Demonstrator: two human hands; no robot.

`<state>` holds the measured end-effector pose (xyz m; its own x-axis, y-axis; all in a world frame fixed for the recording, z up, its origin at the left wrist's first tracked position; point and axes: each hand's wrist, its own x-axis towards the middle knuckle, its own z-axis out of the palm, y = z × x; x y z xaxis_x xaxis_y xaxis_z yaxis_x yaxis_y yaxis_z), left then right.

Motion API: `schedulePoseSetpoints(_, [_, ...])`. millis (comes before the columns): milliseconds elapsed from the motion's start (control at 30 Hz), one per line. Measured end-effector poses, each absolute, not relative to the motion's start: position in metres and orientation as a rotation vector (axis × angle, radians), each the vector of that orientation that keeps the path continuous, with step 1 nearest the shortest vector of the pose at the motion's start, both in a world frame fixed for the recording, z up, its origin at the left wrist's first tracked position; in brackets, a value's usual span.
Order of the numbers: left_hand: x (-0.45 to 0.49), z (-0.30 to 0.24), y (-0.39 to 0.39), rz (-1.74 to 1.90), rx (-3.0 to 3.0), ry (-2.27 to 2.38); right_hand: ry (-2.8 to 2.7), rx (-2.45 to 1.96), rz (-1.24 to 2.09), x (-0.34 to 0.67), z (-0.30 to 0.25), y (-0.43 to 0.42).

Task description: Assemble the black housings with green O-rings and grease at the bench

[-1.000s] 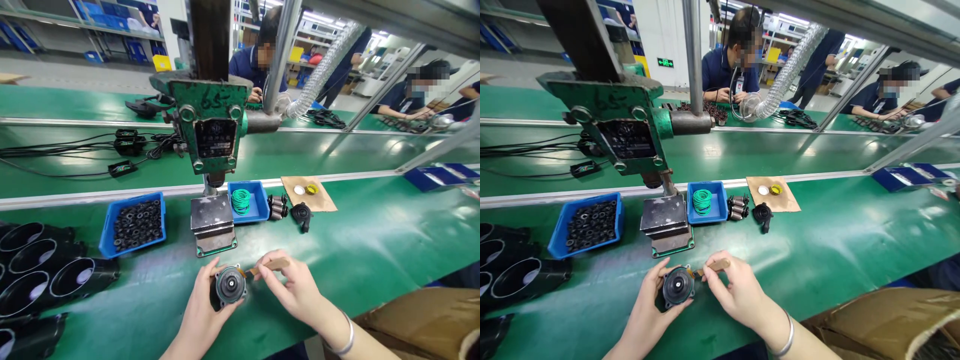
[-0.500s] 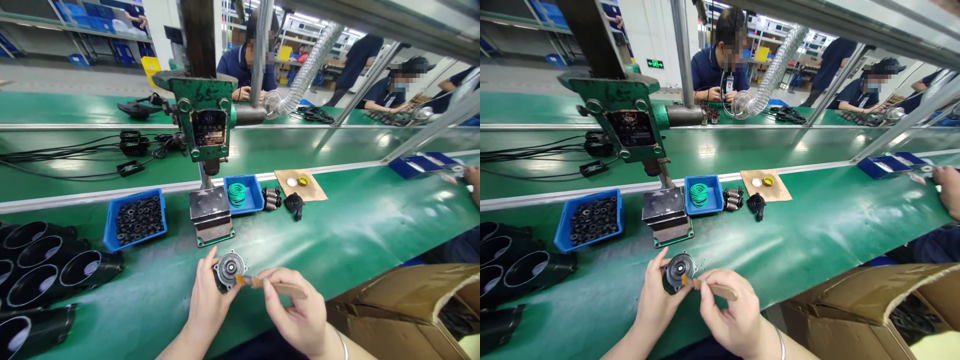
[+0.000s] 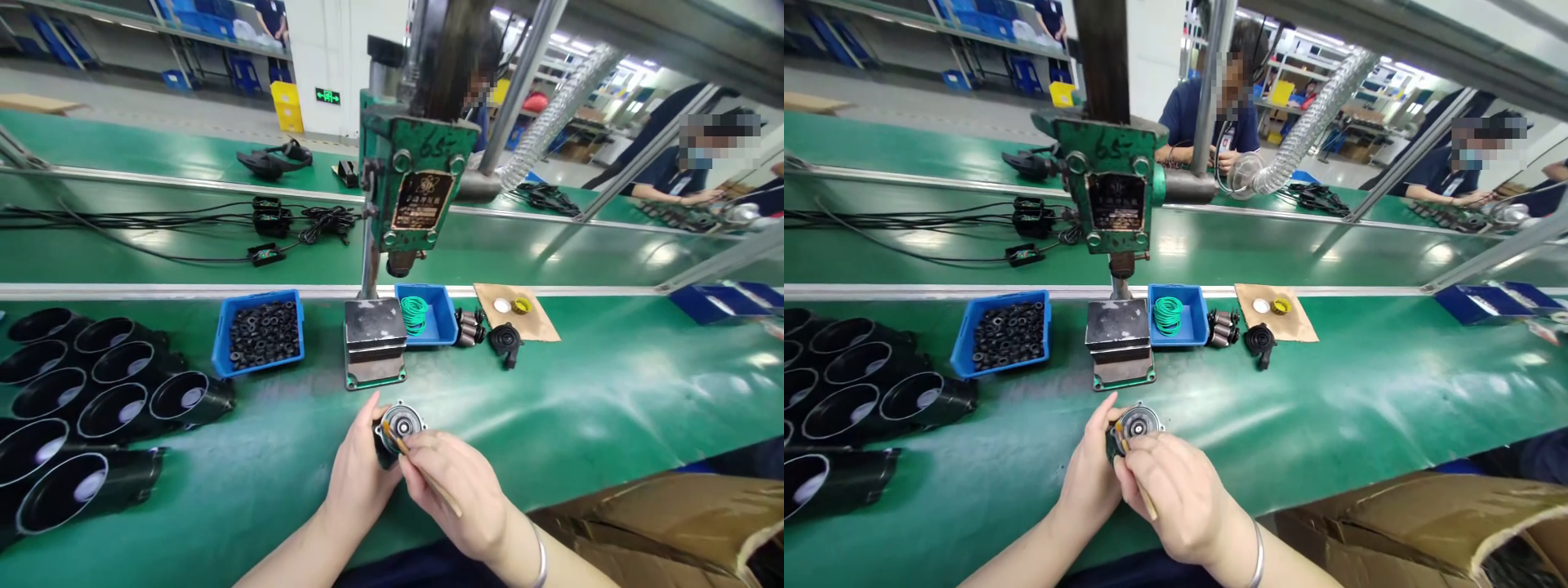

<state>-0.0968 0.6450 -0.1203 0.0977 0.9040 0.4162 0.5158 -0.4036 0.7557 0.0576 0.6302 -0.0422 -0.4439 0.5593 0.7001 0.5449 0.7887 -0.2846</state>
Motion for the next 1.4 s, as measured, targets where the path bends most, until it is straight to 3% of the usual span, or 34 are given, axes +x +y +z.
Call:
schedulePoseSetpoints(467, [-0.095, -0.112, 0.644, 1.176, 1.906, 1.443, -2.354, -0.709, -0.254, 0.059, -0.053, 0.613])
schedulePoseSetpoints(767, [-0.104, -0.104, 0.649, 1.067, 1.695, 1.324, -2.572, -0.59, -0.344, 0.074, -0.015, 0.608])
schedulePoseSetpoints(1400, [-0.132, -0.094, 0.673, 0.826, 1.533, 0.981, -2.699, -0.425, -0.621, 0.124, -0.005, 0.668])
